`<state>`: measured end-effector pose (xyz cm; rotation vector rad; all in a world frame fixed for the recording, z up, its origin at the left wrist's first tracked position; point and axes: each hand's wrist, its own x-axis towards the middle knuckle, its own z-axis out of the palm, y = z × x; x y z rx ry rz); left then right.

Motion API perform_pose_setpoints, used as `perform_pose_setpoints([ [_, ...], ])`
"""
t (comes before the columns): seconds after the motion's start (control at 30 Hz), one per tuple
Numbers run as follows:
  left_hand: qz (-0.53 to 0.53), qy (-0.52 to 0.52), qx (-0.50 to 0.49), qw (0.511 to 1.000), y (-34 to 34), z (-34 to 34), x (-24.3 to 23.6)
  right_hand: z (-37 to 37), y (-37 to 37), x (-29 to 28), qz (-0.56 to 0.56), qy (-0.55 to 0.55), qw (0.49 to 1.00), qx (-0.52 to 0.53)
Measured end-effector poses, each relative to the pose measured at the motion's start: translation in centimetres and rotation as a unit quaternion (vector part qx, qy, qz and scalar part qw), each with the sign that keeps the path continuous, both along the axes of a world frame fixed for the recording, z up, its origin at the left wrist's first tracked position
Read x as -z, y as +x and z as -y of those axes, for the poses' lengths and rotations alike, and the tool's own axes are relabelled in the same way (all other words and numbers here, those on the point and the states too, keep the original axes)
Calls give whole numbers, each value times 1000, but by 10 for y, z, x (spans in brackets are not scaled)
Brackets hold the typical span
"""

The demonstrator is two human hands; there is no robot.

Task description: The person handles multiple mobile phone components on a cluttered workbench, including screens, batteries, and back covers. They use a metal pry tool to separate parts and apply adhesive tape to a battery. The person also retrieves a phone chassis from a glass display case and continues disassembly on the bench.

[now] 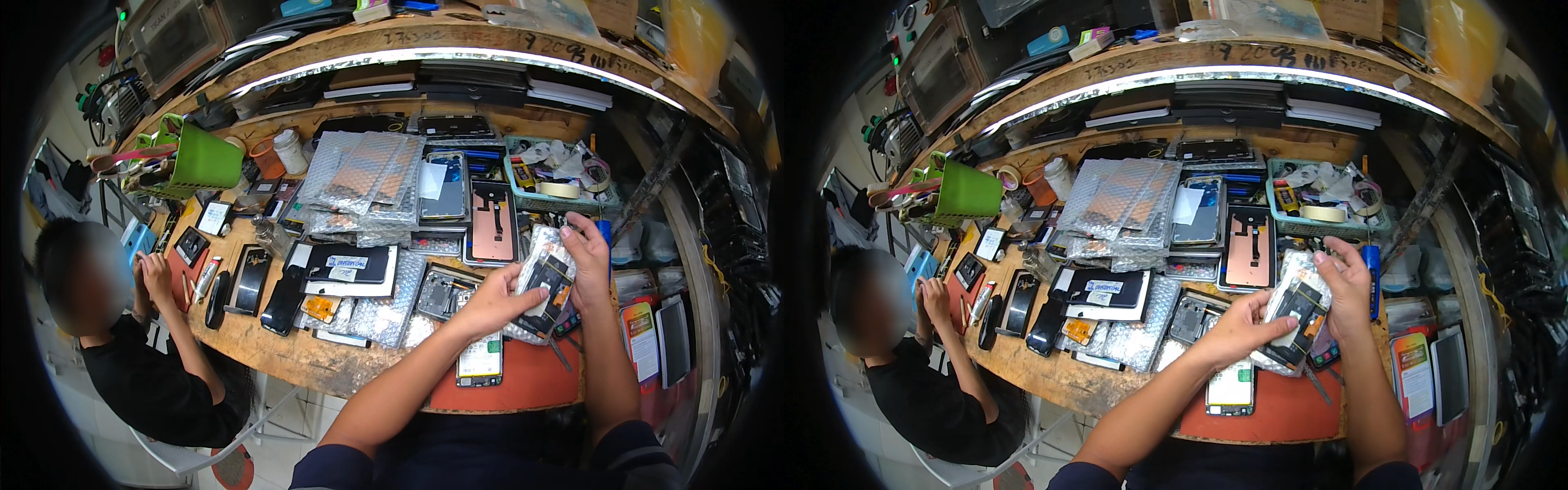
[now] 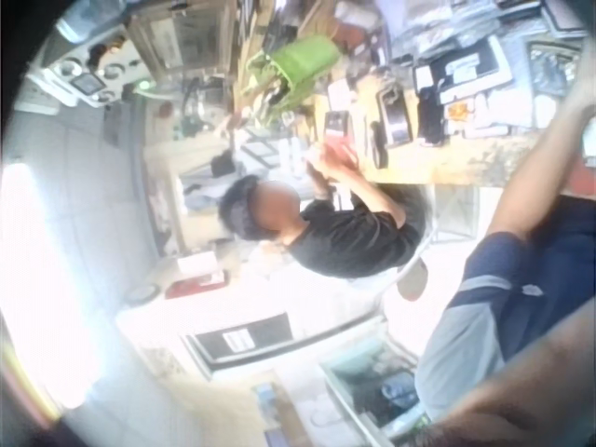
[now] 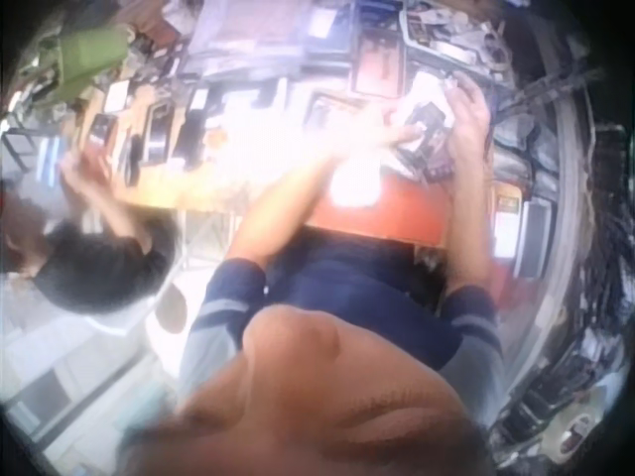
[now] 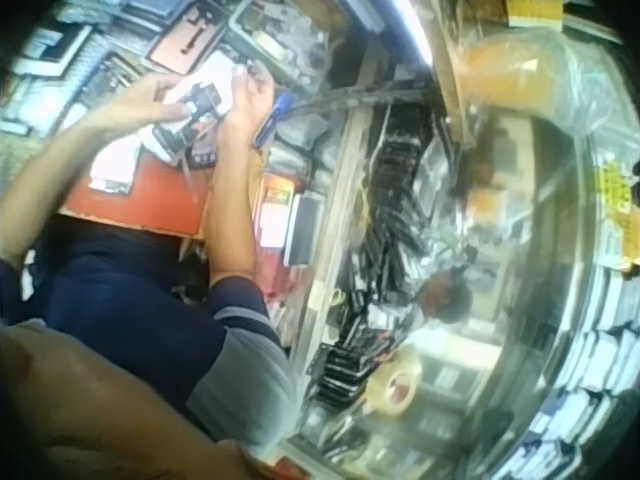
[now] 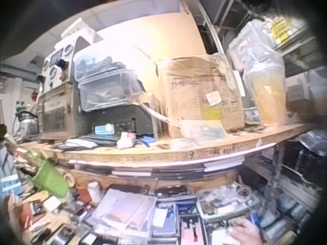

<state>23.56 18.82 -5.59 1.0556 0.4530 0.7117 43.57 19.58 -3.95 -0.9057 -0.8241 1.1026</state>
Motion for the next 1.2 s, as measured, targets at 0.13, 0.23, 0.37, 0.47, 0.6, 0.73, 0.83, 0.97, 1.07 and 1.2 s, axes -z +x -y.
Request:
perform_pose_setpoints([
  [0.13, 29, 21, -121, 992, 3, 5, -3, 6, -11, -11, -33, 7, 998, -48],
  [0.23, 93, 5, -228, 969, -2, -2, -5, 13, 4, -8, 10, -11, 990, -142],
  [0.37, 190, -71, -313, 928, -32, -16, -19, 12, -5, -11, 62, -16, 986, -156],
  [0.47, 208, -92, -350, 909, -45, -24, -32, 13, -4, -13, 82, -20, 987, -140],
  [0.6, 225, -44, -399, 888, -57, -16, -58, 12, -10, -16, 113, -10, 986, -119],
  [0.73, 356, 3, -282, 891, -96, 10, -67, 10, -13, -16, 148, -11, 984, -101],
  [0.83, 279, 26, -260, 924, -118, 71, -44, 12, -15, -12, 162, -6, 981, -105],
  [0.97, -113, -32, -446, 887, -143, 164, -4, 23, -25, -20, 173, 15, 976, -133],
  [1.07, -117, -104, -458, 875, -155, 199, 5, 30, -34, -16, 233, 52, 960, -148],
  [1.2, -83, -106, -539, 831, -173, 211, 9, 47, -45, -27, 402, 89, 904, -117],
])
